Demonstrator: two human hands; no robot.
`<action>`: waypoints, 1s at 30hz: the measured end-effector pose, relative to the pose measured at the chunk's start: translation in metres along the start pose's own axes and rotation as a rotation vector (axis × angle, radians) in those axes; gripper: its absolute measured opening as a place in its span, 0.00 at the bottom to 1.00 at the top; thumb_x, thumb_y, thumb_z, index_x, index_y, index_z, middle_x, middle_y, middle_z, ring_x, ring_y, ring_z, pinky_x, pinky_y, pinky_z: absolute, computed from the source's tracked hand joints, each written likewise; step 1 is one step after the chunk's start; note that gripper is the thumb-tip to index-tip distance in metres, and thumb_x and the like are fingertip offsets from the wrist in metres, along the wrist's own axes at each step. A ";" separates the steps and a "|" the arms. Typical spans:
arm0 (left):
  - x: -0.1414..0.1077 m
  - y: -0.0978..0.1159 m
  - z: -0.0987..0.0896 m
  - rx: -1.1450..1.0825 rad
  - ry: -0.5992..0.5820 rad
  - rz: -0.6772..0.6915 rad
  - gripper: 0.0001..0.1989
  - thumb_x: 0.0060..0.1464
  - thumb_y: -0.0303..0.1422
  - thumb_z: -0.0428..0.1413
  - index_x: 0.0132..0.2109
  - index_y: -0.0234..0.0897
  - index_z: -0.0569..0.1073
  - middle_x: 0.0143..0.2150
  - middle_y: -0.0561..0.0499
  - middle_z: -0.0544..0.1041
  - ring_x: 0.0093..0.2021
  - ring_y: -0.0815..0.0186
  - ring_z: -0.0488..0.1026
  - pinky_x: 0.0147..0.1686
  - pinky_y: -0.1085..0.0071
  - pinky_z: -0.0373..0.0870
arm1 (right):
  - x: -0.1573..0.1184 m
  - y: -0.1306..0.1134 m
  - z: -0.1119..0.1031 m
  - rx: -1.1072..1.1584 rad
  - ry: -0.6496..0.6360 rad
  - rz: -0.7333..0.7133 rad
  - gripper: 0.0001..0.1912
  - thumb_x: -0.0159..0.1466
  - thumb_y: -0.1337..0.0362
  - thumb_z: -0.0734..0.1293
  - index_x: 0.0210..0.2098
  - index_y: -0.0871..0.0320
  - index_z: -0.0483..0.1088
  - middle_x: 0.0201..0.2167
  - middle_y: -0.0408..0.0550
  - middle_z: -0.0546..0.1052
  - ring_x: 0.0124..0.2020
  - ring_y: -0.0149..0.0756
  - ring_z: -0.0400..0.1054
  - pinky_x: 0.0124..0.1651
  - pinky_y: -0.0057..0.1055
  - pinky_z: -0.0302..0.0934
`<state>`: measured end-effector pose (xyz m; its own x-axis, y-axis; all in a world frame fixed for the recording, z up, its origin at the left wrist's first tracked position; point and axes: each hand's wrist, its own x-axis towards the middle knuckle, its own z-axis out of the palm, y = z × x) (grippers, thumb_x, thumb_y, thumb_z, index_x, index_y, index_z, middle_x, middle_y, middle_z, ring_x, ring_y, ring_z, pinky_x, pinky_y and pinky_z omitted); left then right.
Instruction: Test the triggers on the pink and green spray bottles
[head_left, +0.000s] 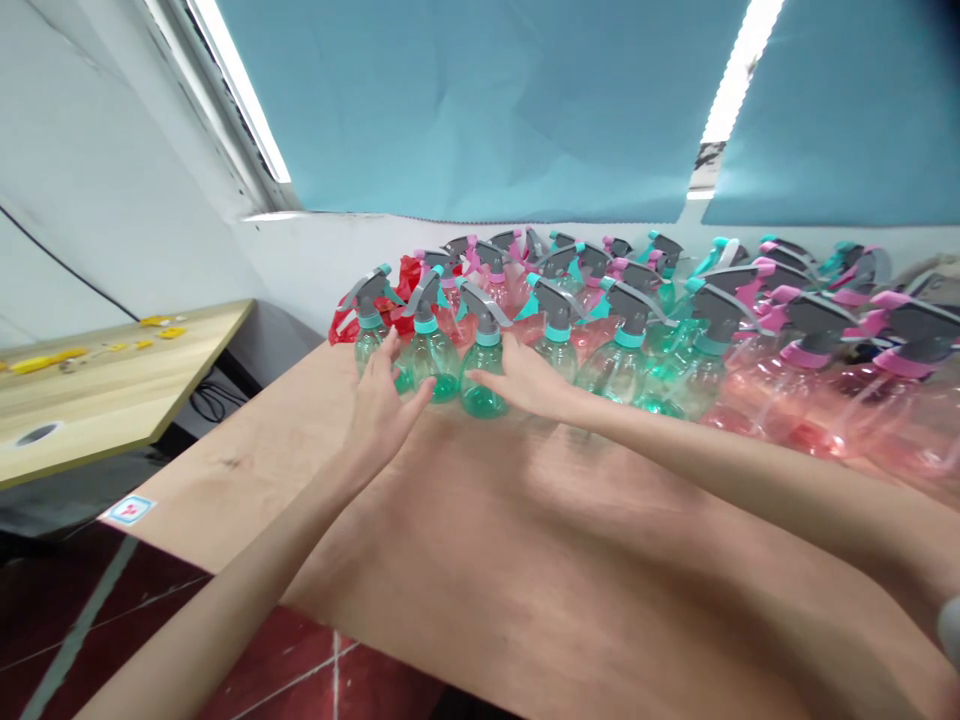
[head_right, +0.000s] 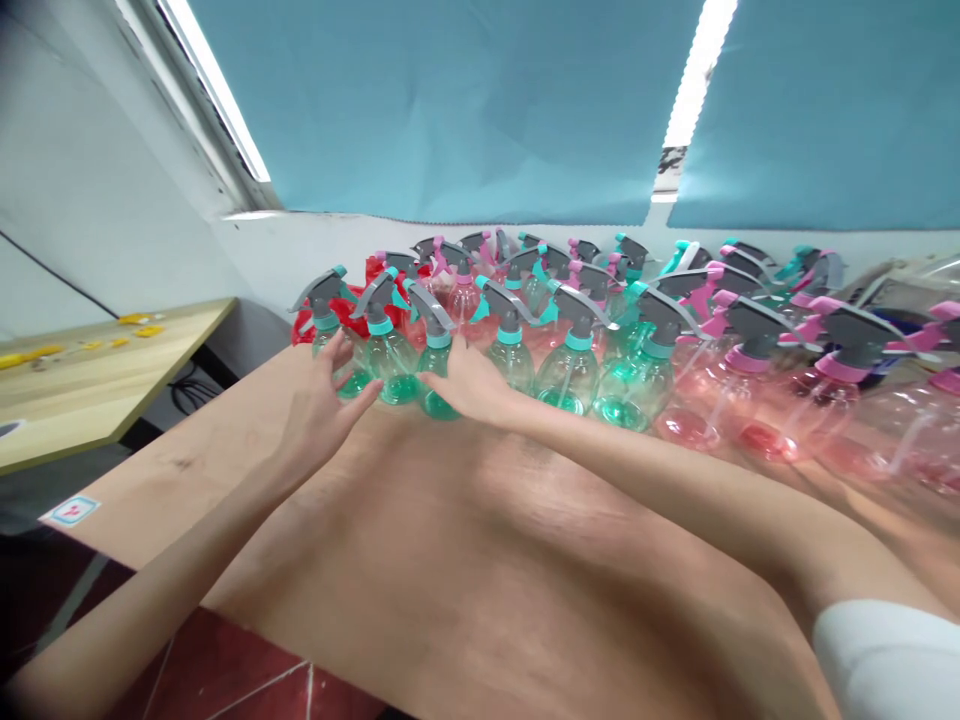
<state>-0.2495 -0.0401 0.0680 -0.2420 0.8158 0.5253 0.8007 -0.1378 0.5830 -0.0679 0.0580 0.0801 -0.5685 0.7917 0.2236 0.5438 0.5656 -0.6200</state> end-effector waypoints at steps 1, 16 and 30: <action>-0.006 0.005 0.000 -0.017 -0.020 -0.011 0.35 0.58 0.38 0.56 0.67 0.34 0.52 0.67 0.36 0.61 0.67 0.50 0.59 0.61 0.53 0.64 | -0.005 -0.001 -0.001 -0.014 -0.001 -0.008 0.30 0.63 0.51 0.65 0.56 0.65 0.57 0.48 0.68 0.74 0.50 0.58 0.70 0.44 0.47 0.65; -0.040 0.106 0.047 -0.261 -0.336 0.043 0.35 0.50 0.42 0.62 0.62 0.43 0.60 0.60 0.41 0.70 0.60 0.48 0.67 0.55 0.49 0.68 | -0.134 0.027 -0.049 0.001 -0.001 -0.061 0.29 0.58 0.50 0.69 0.53 0.56 0.62 0.44 0.55 0.76 0.40 0.51 0.73 0.36 0.42 0.66; -0.035 0.175 0.093 -0.298 -0.430 0.151 0.21 0.50 0.36 0.62 0.50 0.40 0.67 0.52 0.44 0.73 0.53 0.51 0.71 0.52 0.52 0.69 | -0.190 0.055 -0.055 -0.345 0.248 -0.057 0.35 0.60 0.37 0.60 0.53 0.60 0.63 0.52 0.62 0.70 0.39 0.51 0.73 0.30 0.44 0.70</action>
<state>-0.0499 -0.0409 0.0936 0.1602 0.9221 0.3523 0.6043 -0.3738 0.7037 0.1042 -0.0487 0.0448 -0.4613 0.7645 0.4503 0.7141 0.6211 -0.3228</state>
